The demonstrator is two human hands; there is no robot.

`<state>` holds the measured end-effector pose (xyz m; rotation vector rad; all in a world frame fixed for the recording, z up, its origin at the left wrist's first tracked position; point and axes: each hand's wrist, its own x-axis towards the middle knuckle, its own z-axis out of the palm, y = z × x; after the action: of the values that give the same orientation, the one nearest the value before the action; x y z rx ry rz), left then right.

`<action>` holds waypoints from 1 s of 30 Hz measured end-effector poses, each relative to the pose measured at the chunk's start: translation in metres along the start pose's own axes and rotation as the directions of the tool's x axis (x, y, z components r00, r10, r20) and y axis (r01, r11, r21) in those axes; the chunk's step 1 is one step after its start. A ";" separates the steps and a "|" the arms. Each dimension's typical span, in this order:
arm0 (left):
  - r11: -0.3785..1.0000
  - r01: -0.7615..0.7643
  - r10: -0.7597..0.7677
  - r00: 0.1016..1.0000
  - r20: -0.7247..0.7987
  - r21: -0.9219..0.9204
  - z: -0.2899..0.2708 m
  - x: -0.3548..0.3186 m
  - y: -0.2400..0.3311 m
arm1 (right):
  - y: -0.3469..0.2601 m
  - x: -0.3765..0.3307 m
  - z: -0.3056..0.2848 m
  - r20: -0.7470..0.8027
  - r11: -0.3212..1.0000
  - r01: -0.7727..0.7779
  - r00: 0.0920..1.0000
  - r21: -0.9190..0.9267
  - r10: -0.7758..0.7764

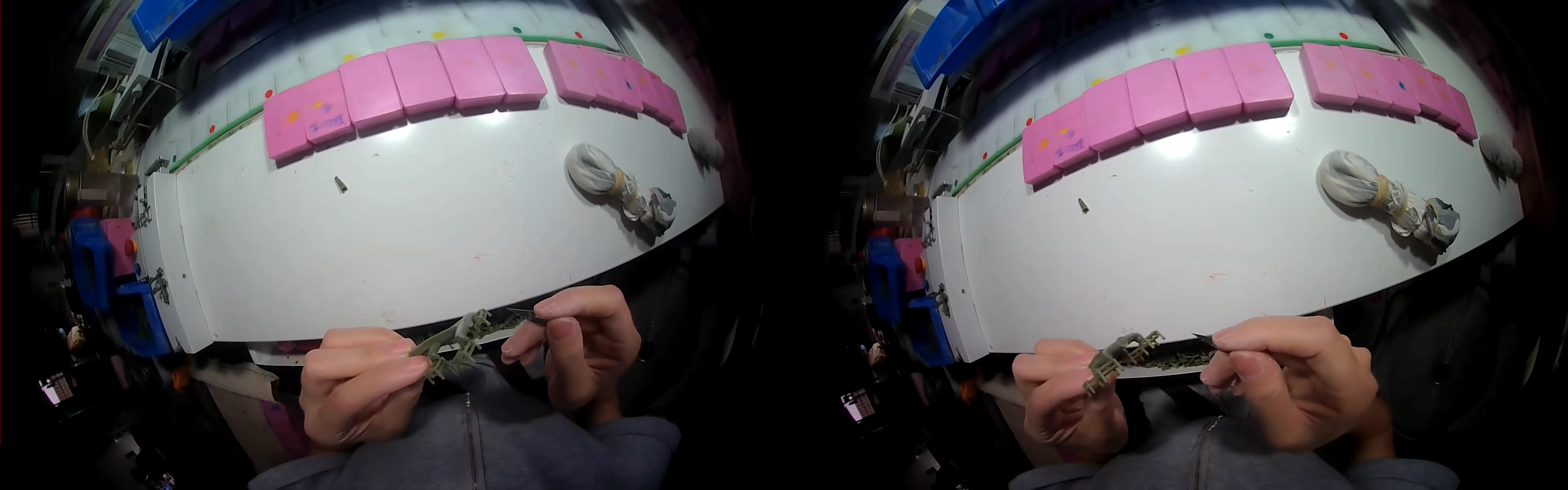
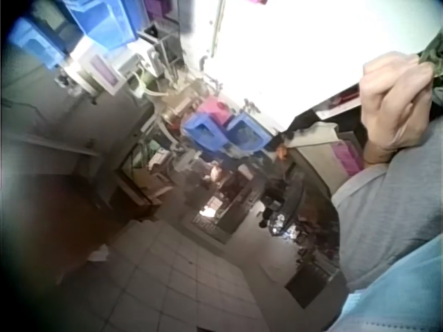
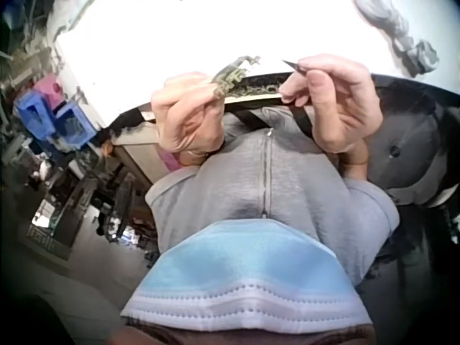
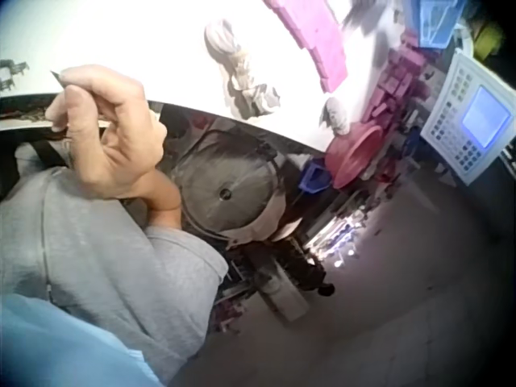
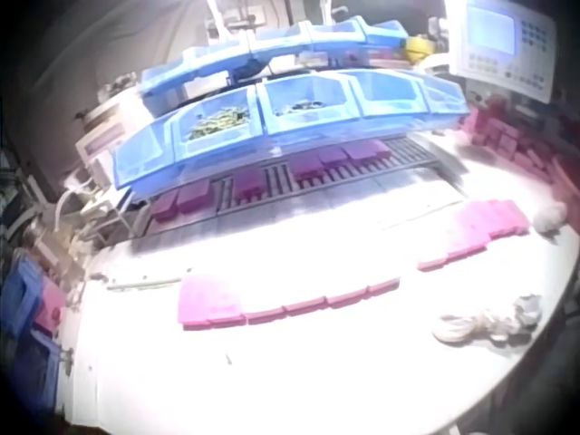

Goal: The person cleans rubber molds with a cloth, inserts green wax patterns and yellow components into the molds, and secures the molds with rubber bands.

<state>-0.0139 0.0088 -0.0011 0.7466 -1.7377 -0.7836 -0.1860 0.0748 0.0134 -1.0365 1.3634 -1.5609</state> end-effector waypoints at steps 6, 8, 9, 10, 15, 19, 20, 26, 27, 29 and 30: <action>0.976 0.180 -0.181 0.984 0.005 -0.119 -0.003 -0.002 0.002 | 0.004 0.002 0.000 0.044 0.999 -0.015 0.999 -0.046 0.017; 0.959 0.224 -0.227 0.974 -0.001 -0.176 -0.004 -0.002 0.001 | 0.004 0.001 0.001 0.039 0.999 -0.019 0.999 -0.051 0.021; 0.937 0.266 -0.273 0.962 -0.003 -0.229 -0.004 -0.002 0.000 | 0.005 0.001 0.001 0.034 0.998 -0.024 0.999 -0.051 0.026; 0.918 0.277 -0.294 0.956 -0.020 -0.283 -0.003 -0.001 0.001 | 0.006 0.000 0.001 0.039 0.998 -0.023 0.999 -0.051 0.025; 0.801 0.390 -0.414 0.909 0.049 -0.454 -0.005 0.001 -0.002 | 0.011 -0.002 0.001 0.021 0.999 -0.014 1.000 -0.044 0.014; 0.711 0.407 -0.457 0.887 0.064 -0.574 -0.004 0.002 -0.003 | 0.013 -0.002 0.002 0.025 0.999 -0.015 1.000 -0.040 0.016; 0.711 0.406 -0.457 0.887 0.062 -0.574 -0.004 0.002 -0.003 | 0.012 -0.002 0.002 0.018 0.999 -0.020 1.000 -0.036 0.021; 0.644 0.424 -0.492 0.867 0.080 -0.636 -0.005 0.003 -0.003 | 0.016 -0.001 0.003 -0.012 0.998 -0.040 0.999 -0.050 0.039; 0.642 0.438 -0.500 0.862 0.089 -0.630 -0.005 0.003 -0.003 | 0.017 0.000 0.003 -0.028 0.997 -0.052 0.998 -0.065 0.051; 0.641 0.450 -0.508 0.856 0.095 -0.622 -0.005 0.003 -0.002 | 0.021 0.002 0.004 -0.043 0.997 -0.057 0.998 -0.053 0.055; 0.636 0.445 -0.507 0.857 0.094 -0.630 -0.005 0.003 -0.003 | 0.023 0.003 0.004 -0.061 0.997 -0.062 0.996 -0.044 0.059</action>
<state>-0.0096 0.0038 -0.0005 0.7493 -1.0527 -1.5840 -0.1820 0.0685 -0.0093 -0.9739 1.4645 -1.5337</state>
